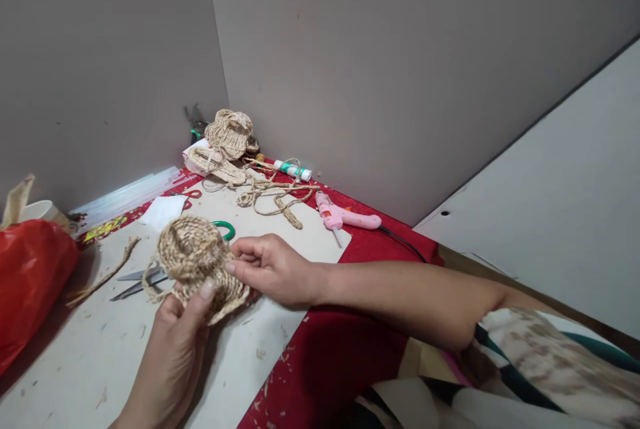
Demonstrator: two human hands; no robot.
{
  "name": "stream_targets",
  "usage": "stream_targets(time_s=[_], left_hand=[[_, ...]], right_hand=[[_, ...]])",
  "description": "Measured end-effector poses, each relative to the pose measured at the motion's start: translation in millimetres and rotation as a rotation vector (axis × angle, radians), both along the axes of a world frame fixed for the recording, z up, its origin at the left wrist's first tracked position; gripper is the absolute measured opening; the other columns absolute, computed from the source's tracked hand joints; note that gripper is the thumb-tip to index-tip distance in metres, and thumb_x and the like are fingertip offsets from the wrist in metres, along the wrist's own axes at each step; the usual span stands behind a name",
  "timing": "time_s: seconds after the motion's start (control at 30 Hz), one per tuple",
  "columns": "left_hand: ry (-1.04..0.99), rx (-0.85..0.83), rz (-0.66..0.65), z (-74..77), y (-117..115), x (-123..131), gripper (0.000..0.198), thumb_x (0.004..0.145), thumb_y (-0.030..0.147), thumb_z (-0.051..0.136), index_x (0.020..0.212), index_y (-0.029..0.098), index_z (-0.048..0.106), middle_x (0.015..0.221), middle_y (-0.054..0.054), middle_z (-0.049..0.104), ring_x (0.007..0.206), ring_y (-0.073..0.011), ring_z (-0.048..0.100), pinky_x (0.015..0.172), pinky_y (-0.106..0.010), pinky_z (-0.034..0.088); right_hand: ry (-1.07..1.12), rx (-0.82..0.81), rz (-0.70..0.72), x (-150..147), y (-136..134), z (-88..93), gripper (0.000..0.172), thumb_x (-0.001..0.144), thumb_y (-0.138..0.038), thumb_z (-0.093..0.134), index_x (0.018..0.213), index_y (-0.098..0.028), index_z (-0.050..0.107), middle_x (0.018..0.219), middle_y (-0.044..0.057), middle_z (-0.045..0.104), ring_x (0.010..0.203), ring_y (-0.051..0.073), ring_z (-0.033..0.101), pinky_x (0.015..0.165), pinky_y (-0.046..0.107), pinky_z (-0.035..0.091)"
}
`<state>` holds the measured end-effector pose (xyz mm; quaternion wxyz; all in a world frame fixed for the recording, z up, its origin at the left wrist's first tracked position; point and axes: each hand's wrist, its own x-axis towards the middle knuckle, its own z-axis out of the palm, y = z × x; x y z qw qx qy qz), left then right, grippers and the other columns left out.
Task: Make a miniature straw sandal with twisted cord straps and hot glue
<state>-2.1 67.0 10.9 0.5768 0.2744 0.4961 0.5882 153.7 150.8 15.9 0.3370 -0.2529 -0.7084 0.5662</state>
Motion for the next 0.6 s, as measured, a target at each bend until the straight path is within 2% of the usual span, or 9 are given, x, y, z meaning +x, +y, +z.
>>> stream_targets(time_s=[0.07,0.13,0.23,0.37,0.53,0.6], left_hand=[[0.028,-0.05,-0.008,-0.6,-0.2,3.7,0.047,0.072,0.031,0.084,0.116,0.02,0.071,0.114,-0.008,0.076,0.104,-0.0277,0.069,0.09,-0.04,0.057],[0.047,-0.069,0.005,0.9,-0.9,5.6,0.053,0.071,0.029,0.085,0.121,0.02,0.07,0.114,-0.009,0.076,0.104,-0.0281,0.07,0.092,-0.041,0.056],[0.046,-0.055,0.041,5.0,-3.0,5.1,0.058,0.07,0.029,0.086,0.125,0.021,0.069,0.114,-0.009,0.077,0.104,-0.0279,0.07,0.092,-0.04,0.056],[0.091,-0.032,0.075,8.0,-6.2,1.9,0.06,0.07,0.03,0.086,0.126,0.021,0.068,0.111,-0.009,0.077,0.103,-0.0276,0.071,0.091,-0.039,0.057],[0.059,-0.015,0.043,8.2,-7.6,2.4,0.056,0.072,0.029,0.083,0.125,0.021,0.069,0.114,-0.009,0.077,0.105,-0.0296,0.07,0.093,-0.041,0.056],[0.042,-0.011,0.034,8.0,-7.4,2.4,0.053,0.073,0.029,0.082,0.124,0.022,0.069,0.114,-0.007,0.077,0.108,-0.0296,0.069,0.094,-0.04,0.056]], right_hand=[[-0.029,0.087,0.017,0.7,-2.9,-0.1,0.03,0.088,-0.038,0.061,0.071,-0.017,0.048,0.06,-0.006,0.037,0.056,0.007,0.032,0.052,0.021,0.028],[-0.049,0.091,0.047,1.5,-4.0,0.4,0.029,0.09,-0.037,0.059,0.072,-0.017,0.049,0.059,-0.006,0.038,0.055,0.007,0.034,0.053,0.021,0.029],[-0.092,0.127,0.09,3.5,-3.1,3.2,0.034,0.092,-0.042,0.057,0.07,-0.018,0.046,0.058,-0.007,0.036,0.055,0.007,0.033,0.054,0.021,0.031],[-0.139,0.25,0.154,5.4,-1.9,7.0,0.041,0.098,-0.045,0.044,0.067,-0.018,0.041,0.061,-0.004,0.041,0.058,0.008,0.038,0.057,0.021,0.035],[-0.084,0.263,0.067,4.7,-4.1,4.1,0.021,0.093,-0.037,0.055,0.084,-0.019,0.047,0.057,-0.008,0.04,0.051,0.006,0.035,0.052,0.02,0.031],[-0.032,0.224,0.058,4.0,-4.9,1.6,0.02,0.09,-0.035,0.059,0.089,-0.019,0.046,0.057,-0.01,0.041,0.049,0.005,0.036,0.051,0.019,0.031]])
